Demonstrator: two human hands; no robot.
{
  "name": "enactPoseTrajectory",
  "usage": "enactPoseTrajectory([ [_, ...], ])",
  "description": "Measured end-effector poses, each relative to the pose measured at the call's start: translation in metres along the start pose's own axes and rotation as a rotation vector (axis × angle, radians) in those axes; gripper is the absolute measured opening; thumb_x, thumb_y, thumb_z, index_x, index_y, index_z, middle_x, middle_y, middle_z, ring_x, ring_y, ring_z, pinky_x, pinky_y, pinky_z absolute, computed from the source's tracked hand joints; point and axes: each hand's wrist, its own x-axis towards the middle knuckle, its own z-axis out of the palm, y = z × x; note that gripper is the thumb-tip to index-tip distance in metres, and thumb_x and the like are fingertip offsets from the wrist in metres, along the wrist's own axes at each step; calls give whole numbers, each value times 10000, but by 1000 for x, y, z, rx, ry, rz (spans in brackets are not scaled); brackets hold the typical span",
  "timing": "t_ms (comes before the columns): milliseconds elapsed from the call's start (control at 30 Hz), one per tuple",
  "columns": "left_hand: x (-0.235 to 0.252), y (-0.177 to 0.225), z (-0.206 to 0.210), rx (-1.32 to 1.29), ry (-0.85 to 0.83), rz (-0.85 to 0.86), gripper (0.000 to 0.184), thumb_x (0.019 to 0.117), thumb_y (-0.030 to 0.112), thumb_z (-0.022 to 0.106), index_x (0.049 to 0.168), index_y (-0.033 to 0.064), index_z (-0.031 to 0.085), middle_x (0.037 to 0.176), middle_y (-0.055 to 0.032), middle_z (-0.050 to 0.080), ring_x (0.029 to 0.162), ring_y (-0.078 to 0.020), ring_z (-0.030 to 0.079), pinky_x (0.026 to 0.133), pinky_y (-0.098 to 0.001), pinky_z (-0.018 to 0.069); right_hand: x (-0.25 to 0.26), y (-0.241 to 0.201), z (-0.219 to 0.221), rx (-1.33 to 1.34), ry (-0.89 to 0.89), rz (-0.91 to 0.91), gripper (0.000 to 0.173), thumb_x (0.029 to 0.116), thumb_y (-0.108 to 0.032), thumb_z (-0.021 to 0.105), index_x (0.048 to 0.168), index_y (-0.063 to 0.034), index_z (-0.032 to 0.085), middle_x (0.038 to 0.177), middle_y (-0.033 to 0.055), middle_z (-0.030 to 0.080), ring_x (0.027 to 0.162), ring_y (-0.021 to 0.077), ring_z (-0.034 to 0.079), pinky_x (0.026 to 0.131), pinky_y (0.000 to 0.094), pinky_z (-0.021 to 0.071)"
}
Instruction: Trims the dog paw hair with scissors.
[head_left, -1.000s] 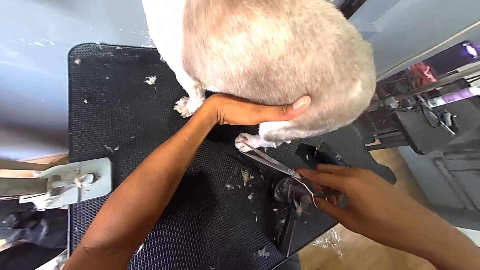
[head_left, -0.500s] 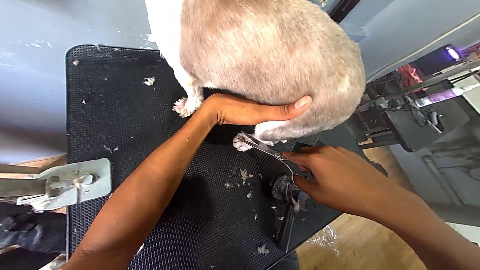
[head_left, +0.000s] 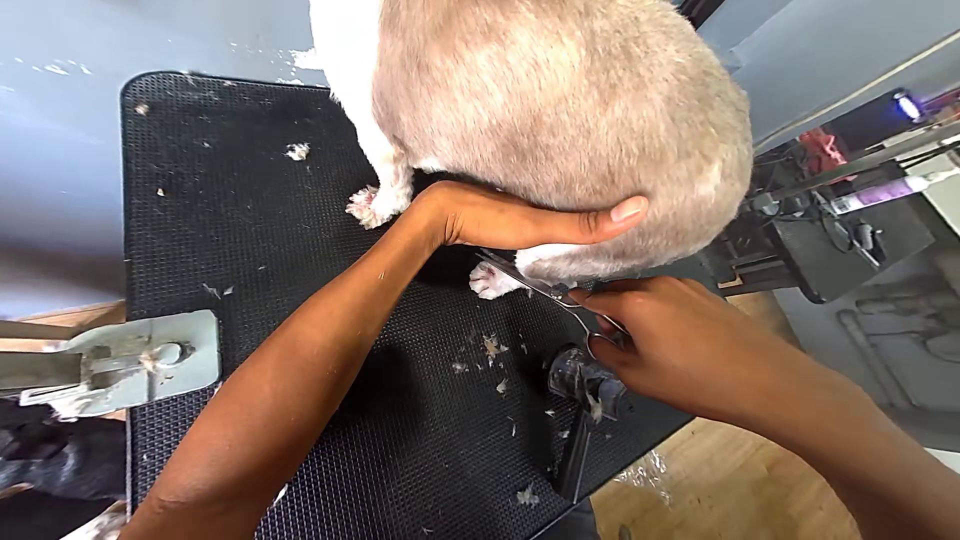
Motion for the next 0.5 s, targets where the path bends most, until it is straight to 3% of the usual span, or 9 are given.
enactPoseTrajectory([
  [133, 0, 0, -1, -11, -34, -57, 466, 1088, 450, 453, 1355, 119, 645, 1279, 14, 681, 1217, 39, 585, 1079, -211, 461, 2, -2, 0, -2, -20, 2, 355, 802, -383, 663, 1122, -281, 777, 760, -81, 665, 660, 110, 618, 550, 370, 490],
  [400, 0, 2, -3, 25, -96, -223, 550, 1076, 554, 388, 1370, 171, 651, 1312, 17, 677, 1245, 8, 585, 1103, -272, 455, 3, 1, 4, -39, 5, -52, 264, 817, -217, 675, 1061, -228, 778, 782, -51, 678, 692, 153, 651, 571, 390, 513],
  [500, 0, 2, -2, 54, -69, -201, 525, 1071, 547, 418, 1342, 173, 668, 1267, 27, 693, 1205, 18, 602, 1077, -254, 471, 3, 4, 4, -4, 42, -41, 307, 821, -240, 665, 1110, -219, 766, 813, -26, 689, 701, 177, 659, 568, 418, 519],
])
